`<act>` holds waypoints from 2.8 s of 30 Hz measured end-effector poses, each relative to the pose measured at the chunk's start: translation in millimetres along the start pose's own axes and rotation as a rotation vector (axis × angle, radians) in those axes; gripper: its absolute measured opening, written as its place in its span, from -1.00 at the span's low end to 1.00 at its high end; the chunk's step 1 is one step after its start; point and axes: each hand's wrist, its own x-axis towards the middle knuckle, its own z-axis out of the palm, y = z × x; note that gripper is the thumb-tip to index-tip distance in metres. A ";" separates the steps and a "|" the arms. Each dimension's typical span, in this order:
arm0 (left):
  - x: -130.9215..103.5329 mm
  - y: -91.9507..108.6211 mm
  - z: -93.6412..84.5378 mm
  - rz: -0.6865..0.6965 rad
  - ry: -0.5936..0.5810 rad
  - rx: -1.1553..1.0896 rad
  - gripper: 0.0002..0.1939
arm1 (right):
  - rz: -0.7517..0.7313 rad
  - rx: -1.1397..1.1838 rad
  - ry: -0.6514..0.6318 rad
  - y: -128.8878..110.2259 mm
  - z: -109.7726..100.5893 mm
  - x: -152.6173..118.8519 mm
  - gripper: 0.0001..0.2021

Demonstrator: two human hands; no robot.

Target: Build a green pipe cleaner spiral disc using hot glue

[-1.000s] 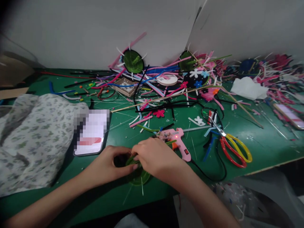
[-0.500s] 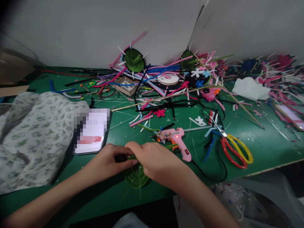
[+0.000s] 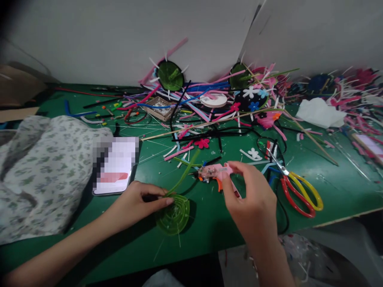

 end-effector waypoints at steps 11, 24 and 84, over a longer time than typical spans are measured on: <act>0.8 0.9 0.9 -0.050 0.044 -0.010 -0.64 | 0.184 -0.157 -0.028 11.8 26.5 -43.5 -0.67; 3.1 0.1 -0.6 -0.125 0.049 -0.174 -0.66 | 0.332 -0.073 -0.060 8.7 6.4 -55.7 -0.61; 2.1 -0.2 0.1 -0.109 0.071 -0.176 -0.66 | 0.463 -0.016 -0.090 10.7 5.5 -59.8 -0.62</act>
